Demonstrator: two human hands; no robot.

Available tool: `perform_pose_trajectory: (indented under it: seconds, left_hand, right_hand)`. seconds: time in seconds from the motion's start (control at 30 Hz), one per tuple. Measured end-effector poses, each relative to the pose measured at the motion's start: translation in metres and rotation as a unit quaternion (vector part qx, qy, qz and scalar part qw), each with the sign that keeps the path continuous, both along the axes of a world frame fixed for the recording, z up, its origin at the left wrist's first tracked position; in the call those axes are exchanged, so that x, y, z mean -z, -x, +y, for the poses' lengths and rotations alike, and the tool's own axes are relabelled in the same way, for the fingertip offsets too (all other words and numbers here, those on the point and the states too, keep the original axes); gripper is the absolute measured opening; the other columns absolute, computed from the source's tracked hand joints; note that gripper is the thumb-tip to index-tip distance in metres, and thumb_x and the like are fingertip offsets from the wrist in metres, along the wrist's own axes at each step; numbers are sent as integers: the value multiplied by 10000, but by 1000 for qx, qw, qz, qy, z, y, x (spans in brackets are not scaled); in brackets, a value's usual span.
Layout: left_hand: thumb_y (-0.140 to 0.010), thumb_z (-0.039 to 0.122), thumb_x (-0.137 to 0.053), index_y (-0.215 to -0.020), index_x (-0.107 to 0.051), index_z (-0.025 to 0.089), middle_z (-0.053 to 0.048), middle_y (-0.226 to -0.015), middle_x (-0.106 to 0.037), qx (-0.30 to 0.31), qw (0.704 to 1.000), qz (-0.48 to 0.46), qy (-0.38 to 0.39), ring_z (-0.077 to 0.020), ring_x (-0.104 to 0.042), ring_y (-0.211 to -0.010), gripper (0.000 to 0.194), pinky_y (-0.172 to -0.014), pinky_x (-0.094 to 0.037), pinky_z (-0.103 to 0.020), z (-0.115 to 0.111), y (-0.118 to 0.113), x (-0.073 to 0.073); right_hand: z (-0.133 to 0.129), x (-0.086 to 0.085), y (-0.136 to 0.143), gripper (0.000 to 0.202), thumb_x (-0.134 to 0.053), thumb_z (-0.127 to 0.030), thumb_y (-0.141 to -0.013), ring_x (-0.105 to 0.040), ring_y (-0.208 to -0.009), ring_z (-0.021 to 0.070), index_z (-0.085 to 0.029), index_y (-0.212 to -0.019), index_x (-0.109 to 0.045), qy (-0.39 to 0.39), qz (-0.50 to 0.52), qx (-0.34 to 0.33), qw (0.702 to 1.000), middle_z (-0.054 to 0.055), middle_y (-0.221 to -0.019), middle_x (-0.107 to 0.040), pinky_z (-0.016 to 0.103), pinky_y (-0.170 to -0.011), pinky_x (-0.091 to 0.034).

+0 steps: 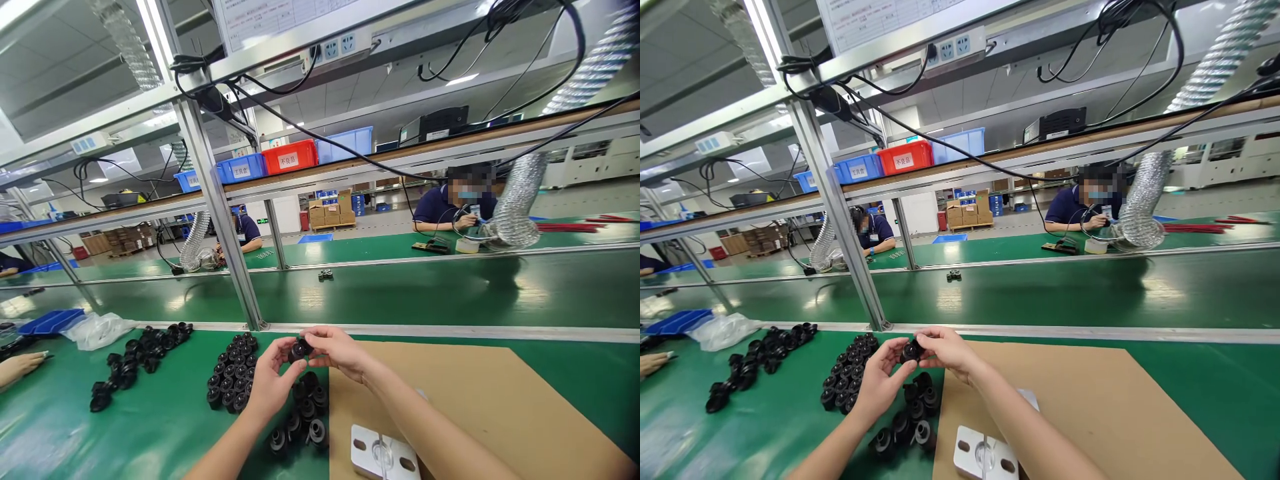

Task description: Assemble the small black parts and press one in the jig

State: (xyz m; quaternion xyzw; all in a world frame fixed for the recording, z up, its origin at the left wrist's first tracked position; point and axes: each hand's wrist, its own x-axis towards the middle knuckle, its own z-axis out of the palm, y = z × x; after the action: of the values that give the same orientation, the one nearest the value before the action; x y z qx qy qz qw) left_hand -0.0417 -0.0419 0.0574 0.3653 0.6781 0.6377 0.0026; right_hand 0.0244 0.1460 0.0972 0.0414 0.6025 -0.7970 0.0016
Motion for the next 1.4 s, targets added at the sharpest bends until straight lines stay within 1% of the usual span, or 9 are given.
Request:
perform_pose_trajectory:
  seconds: [0.1,0.37,0.57,0.77,0.87,0.97,1.03,1.23,1.4]
  left_hand:
    - [-861,358,-820,-1152,-686,194,-90,-1111,-762,4,1000,-3,-3,-254,-728,-1050,360,-958,-606,-375,-1,-1,-2]
    - [-885,370,-794,-1207,-686,181,-101,-1142,-761,0,1000,6,-12,-260,-723,-1062,389,-959,-605,-378,-2,1,1]
    - [-899,377,-776,-1218,-709,185,-103,-1162,-759,-12,999,32,-12,-269,-721,-1062,379,-948,-602,-387,-2,0,1]
    - [-910,372,-772,-1241,-719,214,-93,-1202,-743,-13,999,49,-17,-268,-702,-1116,371,-967,-595,-381,-2,2,2]
    - [-919,376,-769,-1255,-720,229,-88,-1219,-740,-13,998,52,-19,-265,-700,-1129,370,-982,-592,-381,-2,5,4]
    - [-936,382,-755,-1280,-720,240,-91,-1262,-728,-4,998,56,-18,-271,-688,-1169,374,-1003,-585,-387,-2,7,4]
    - [-946,382,-746,-1297,-720,243,-93,-1288,-722,6,998,57,-14,-275,-682,-1188,379,-1029,-574,-395,-3,7,3]
    - [-946,369,-746,-1328,-717,240,-98,-1322,-722,45,998,27,-31,-280,-673,-1228,404,-1088,-546,-401,-3,8,1]
    - [-906,350,-787,-1262,-756,233,-94,-1264,-752,52,998,19,-31,-282,-693,-1186,376,-1042,-574,-383,-2,8,0]
  right_hand:
    - [2,-1,-1,365,-899,-415,-804,-654,-780,140,-157,-1016,-751,4,4,-16,1000,69,-961,-710,262,-712,-646]
    - [4,-5,-3,539,-942,-530,-679,-642,-763,150,-158,-1014,-742,-15,45,-3,999,51,-929,-692,286,-690,-624]
    - [3,-10,-7,557,-938,-563,-678,-655,-784,171,-166,-1014,-740,-47,68,10,997,51,-946,-692,332,-725,-625]
    - [-3,-13,-10,469,-886,-482,-740,-671,-856,208,-182,-1063,-726,-108,111,10,988,70,-1053,-705,367,-759,-627]
    - [-5,-12,-11,373,-802,-351,-796,-670,-865,213,-178,-1114,-713,-184,157,14,970,80,-1096,-711,376,-774,-615]
    - [-5,-10,-13,328,-736,-236,-827,-672,-961,228,-208,-1154,-724,-276,198,41,940,69,-1138,-703,355,-802,-591]
    - [-5,-10,-14,304,-710,-195,-854,-671,-980,221,-243,-1153,-737,-320,222,52,920,52,-1146,-685,323,-762,-574]
    - [-2,-10,-16,365,-701,-98,-885,-660,-976,196,-318,-1173,-740,-371,280,45,884,13,-1119,-668,296,-770,-545]
    - [4,-12,-18,401,-656,-83,-935,-649,-1029,200,-325,-1248,-719,-400,335,3,853,30,-1174,-665,304,-828,-539]
